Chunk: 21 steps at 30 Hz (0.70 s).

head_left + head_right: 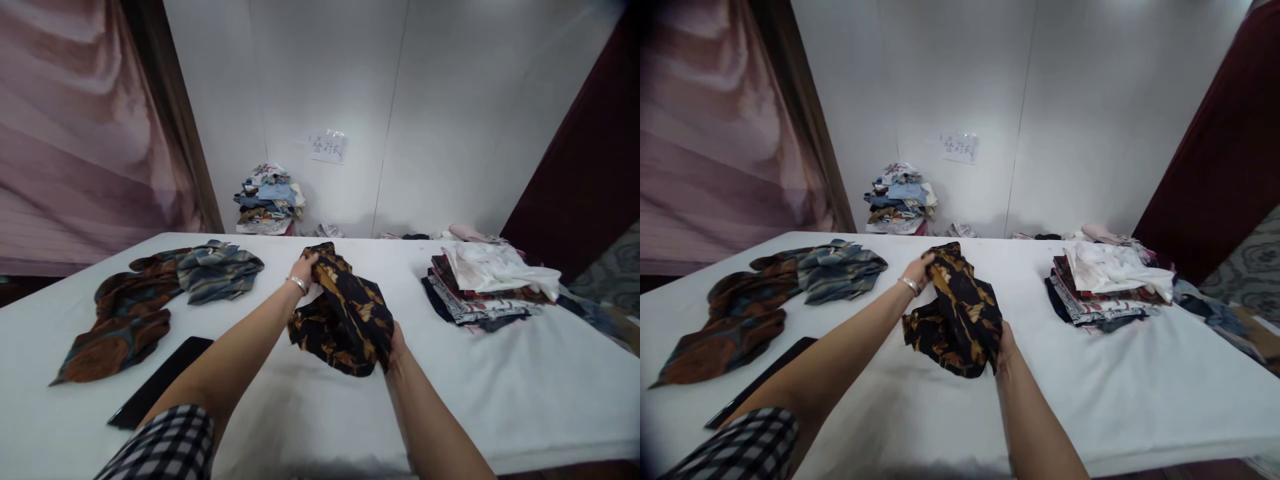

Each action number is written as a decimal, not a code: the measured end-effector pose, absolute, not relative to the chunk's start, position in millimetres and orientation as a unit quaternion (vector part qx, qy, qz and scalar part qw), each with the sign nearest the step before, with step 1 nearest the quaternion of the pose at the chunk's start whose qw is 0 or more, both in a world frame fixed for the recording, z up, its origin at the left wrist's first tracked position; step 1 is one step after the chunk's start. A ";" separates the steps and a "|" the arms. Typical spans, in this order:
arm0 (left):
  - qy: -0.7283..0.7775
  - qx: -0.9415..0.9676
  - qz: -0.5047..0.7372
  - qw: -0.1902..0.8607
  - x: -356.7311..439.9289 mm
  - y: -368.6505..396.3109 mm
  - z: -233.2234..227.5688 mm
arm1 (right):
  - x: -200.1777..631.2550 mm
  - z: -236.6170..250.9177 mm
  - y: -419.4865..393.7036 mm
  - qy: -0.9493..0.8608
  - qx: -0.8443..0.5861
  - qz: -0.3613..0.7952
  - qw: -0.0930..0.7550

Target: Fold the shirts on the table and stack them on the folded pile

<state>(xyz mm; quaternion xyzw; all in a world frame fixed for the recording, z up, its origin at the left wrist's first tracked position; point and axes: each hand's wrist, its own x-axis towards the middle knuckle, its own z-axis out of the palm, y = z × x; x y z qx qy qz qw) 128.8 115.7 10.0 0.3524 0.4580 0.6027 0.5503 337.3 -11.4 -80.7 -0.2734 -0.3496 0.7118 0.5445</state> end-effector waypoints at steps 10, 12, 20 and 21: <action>0.576 0.461 0.511 0.441 66.4 56.6 -8.1 | 330.4 -57.1 -21.2 -0.356 -0.263 0.709 0.550; 0.590 0.481 0.498 0.415 71.6 30.5 -33.4 | 335.3 -62.6 -16.5 -0.314 -0.271 0.689 0.594; 0.551 0.542 0.493 0.400 93.7 -3.3 -78.1 | 354.5 -68.7 -7.8 -0.211 -0.280 0.622 0.700; 0.569 0.544 0.484 0.382 93.8 0.0 -79.9 | 359.1 -65.4 -10.3 -0.220 -0.283 0.608 0.708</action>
